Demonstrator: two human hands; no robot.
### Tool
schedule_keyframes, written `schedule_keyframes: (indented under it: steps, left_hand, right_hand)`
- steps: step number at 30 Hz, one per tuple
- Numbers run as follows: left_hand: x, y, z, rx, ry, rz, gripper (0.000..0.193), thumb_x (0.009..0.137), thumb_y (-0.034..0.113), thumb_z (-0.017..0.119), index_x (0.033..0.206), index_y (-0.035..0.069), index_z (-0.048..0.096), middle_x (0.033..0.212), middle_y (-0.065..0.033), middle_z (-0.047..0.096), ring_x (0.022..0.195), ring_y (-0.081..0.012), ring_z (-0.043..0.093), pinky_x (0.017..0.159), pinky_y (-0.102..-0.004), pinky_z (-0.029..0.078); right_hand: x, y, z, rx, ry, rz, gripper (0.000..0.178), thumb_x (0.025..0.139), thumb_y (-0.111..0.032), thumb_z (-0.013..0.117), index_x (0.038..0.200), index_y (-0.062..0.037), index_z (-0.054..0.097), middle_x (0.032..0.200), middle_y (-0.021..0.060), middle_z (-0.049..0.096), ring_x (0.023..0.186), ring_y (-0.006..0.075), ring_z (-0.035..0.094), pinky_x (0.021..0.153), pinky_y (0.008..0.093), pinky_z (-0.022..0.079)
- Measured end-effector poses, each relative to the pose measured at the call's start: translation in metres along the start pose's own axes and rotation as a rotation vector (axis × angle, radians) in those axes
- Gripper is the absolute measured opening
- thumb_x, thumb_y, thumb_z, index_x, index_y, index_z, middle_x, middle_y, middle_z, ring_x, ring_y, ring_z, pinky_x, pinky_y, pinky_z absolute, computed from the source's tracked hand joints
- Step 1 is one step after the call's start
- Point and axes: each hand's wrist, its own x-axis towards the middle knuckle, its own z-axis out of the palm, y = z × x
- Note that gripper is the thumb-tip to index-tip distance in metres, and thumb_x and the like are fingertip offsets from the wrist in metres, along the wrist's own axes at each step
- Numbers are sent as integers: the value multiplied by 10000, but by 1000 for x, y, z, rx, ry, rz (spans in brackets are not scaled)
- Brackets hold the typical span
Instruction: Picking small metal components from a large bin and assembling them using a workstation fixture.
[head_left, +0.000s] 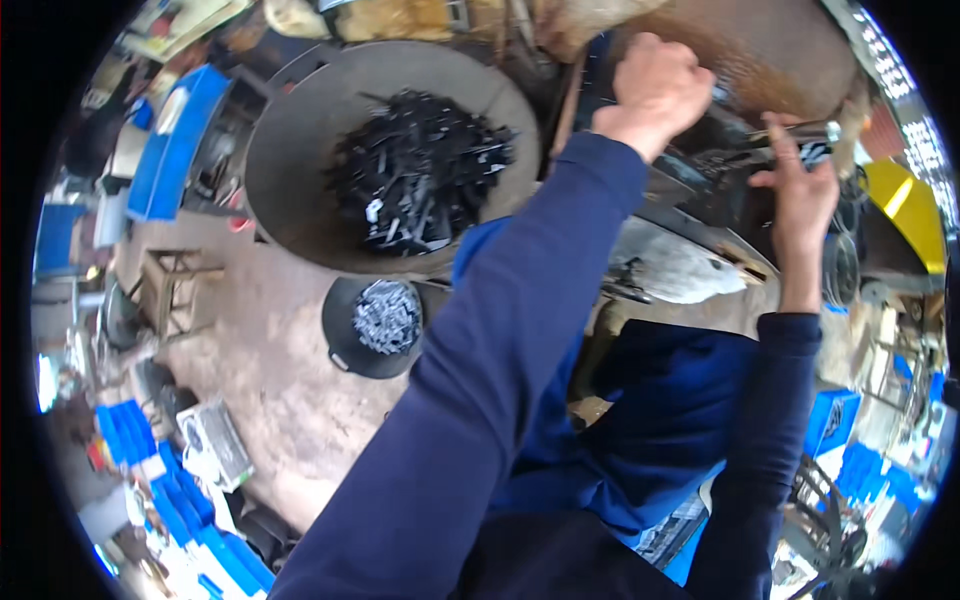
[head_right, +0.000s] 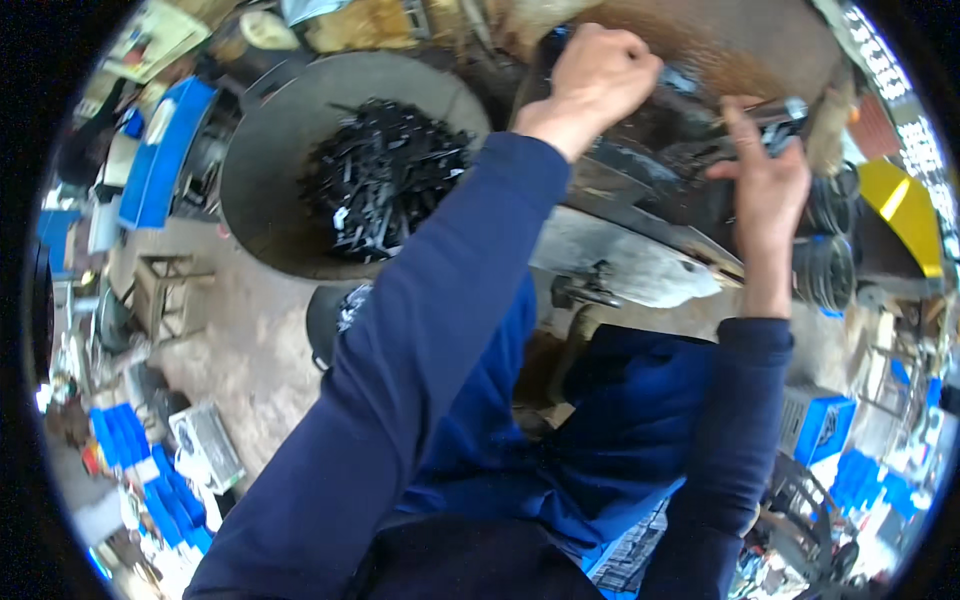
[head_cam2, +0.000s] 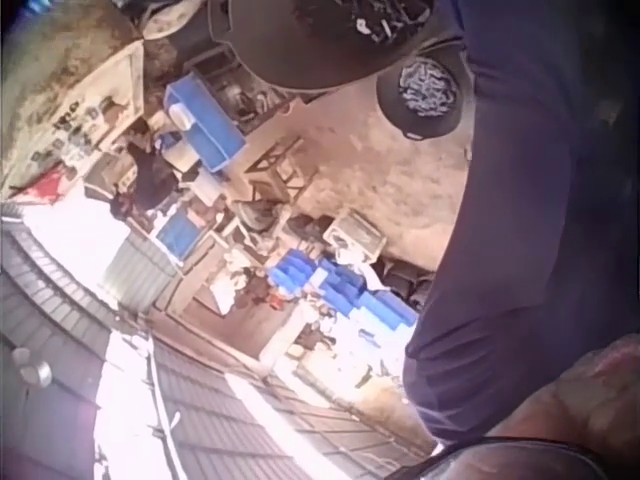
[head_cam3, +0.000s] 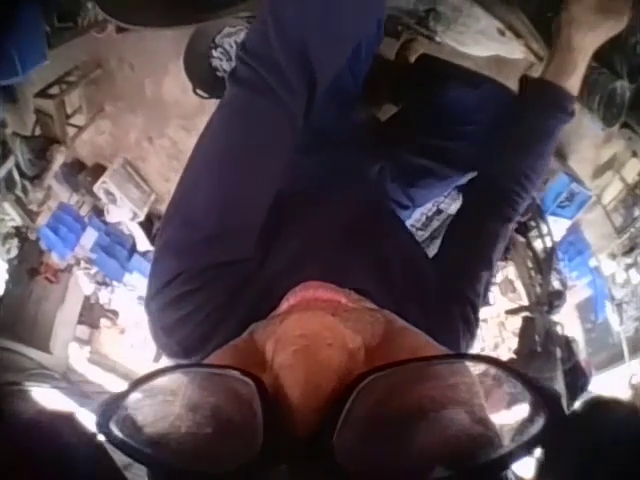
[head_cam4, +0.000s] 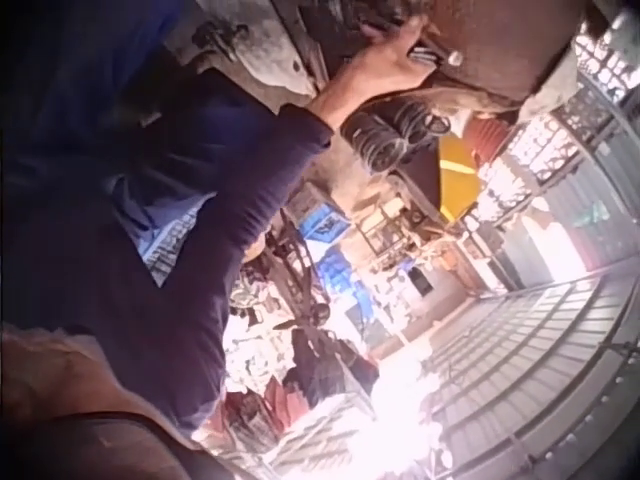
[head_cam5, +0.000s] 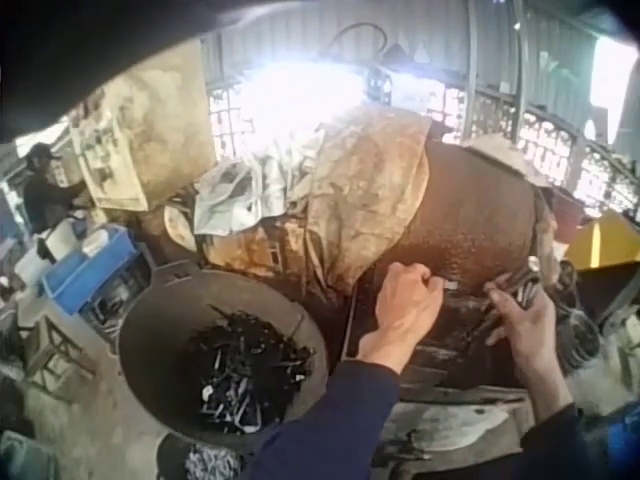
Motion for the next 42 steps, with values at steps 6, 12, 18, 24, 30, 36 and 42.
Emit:
schedule_keyframes:
  steps: [6, 12, 18, 24, 30, 36, 42]
  left_hand:
    - [-3, 6, -5, -87, 29, -109, 172, 796, 280, 690, 843, 133, 765, 1083, -174, 613, 1059, -346, 605, 931, -419, 495]
    - [0, -3, 4, -129, 57, -71, 146, 779, 235, 721, 810, 96, 751, 1077, -192, 610, 1029, -345, 620, 902, -425, 508]
    - [1, 4, 10, -152, 53, -26, 159, 785, 235, 708, 795, 81, 749, 1092, -199, 609, 1010, -356, 626, 884, -439, 515]
    - [-8, 13, -1, -163, 116, 53, 159, 785, 225, 684, 784, 79, 748, 993, -195, 647, 942, -380, 643, 855, -446, 529]
    - [-7, 9, -52, -304, 29, -13, 220, 816, 205, 613, 824, 24, 738, 887, -180, 662, 856, -345, 644, 772, -420, 512]
    - [-47, -96, -175, -22, -5, -110, 312, 887, 320, 599, 901, 25, 700, 679, -95, 607, 642, -171, 554, 640, -339, 473]
    - [-134, -231, -262, 420, -210, -644, 314, 917, 306, 612, 886, 0, 671, 762, -85, 648, 585, -174, 591, 563, -307, 474]
  right_hand:
    - [79, 36, 6, -170, 7, 118, 373, 866, -313, 768, 1066, -7, 696, 771, 35, 621, 583, 107, 585, 507, 253, 530]
    - [112, 46, 34, -136, 69, 184, 316, 906, -319, 727, 1066, -47, 727, 607, -58, 429, 508, 61, 447, 514, 236, 469]
    - [128, 56, 23, -173, 65, 158, 320, 903, -344, 728, 1060, -65, 736, 580, -64, 411, 500, 67, 457, 512, 242, 458]
    - [124, 51, 24, -203, 79, 142, 331, 902, -353, 725, 1065, -65, 735, 592, -51, 440, 521, 75, 512, 510, 240, 454]
    - [120, 50, 24, -161, 82, 170, 360, 896, -373, 725, 1084, -66, 729, 607, -51, 455, 524, 68, 524, 506, 226, 454]
    - [116, 42, 32, -149, 84, 106, 408, 872, -415, 736, 1087, -69, 715, 663, -54, 514, 515, 51, 515, 491, 185, 430]
    - [128, 37, 28, 181, -130, 162, 538, 946, -79, 615, 1357, 102, 319, 1122, 289, 566, 736, 328, 605, 429, 408, 497]
